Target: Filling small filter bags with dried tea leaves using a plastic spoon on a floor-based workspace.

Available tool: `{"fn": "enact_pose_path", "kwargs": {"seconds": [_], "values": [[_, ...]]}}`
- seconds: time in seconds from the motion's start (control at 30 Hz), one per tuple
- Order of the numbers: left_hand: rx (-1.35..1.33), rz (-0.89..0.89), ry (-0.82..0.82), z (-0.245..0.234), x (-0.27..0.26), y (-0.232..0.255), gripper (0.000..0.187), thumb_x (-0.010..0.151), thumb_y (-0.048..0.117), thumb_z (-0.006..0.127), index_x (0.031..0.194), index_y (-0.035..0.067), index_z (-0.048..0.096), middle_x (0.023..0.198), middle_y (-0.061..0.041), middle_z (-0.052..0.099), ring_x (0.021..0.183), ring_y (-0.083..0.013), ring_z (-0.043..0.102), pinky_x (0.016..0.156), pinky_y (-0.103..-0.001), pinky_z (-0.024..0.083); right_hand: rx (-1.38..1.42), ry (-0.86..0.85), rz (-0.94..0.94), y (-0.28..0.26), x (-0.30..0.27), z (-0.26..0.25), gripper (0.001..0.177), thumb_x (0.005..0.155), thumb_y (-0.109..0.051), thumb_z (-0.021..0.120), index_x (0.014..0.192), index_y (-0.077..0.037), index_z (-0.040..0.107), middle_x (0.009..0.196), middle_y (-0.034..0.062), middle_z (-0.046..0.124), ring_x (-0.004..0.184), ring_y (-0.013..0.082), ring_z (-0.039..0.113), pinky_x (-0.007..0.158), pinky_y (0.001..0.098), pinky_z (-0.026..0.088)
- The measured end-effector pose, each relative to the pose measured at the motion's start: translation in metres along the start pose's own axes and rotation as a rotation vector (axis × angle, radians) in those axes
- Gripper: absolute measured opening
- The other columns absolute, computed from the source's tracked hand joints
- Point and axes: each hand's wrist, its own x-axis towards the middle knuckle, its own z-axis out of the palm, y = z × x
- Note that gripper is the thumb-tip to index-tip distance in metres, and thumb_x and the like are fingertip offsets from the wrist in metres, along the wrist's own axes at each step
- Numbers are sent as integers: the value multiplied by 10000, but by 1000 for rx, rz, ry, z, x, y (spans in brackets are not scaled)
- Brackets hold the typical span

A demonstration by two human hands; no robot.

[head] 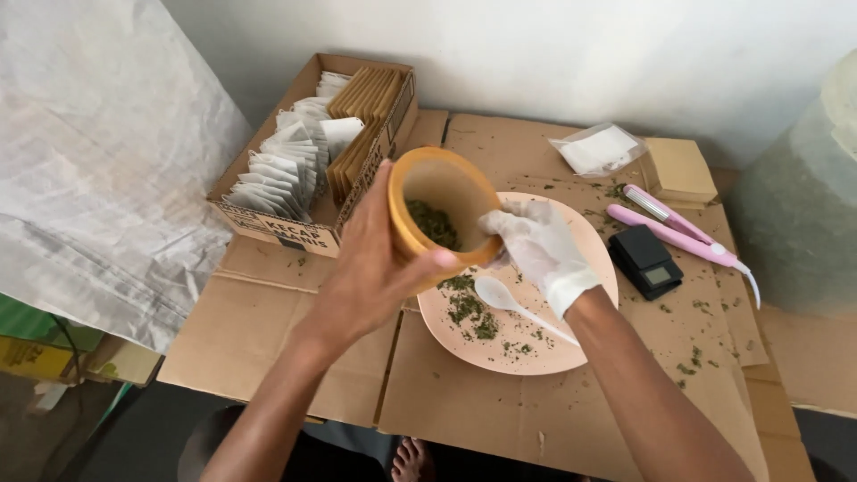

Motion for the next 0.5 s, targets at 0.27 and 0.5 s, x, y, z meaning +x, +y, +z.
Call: {"fn": "enact_pose_path", "kwargs": {"seconds": [0.27,0.5], "values": [[-6,326,197,59,42,-45,1499,666,531,1083,1704,4,139,1682,-282,380,1575,-451,474,1302,-613,483,-5,28,44,10,-10,-36,264,1011,-177,669,1152,10,790,892,125,786,733,174,703,686,294,587],[54,461,215,46,56,-64,1452,712,573,1090,1727,72,181,1725,-233,387,1632,-443,457,1399,-610,425,-914,-98,280,16,-51,-46,576,881,-633,794,771,-72,726,734,51,680,637,166,624,689,305,532]]}}
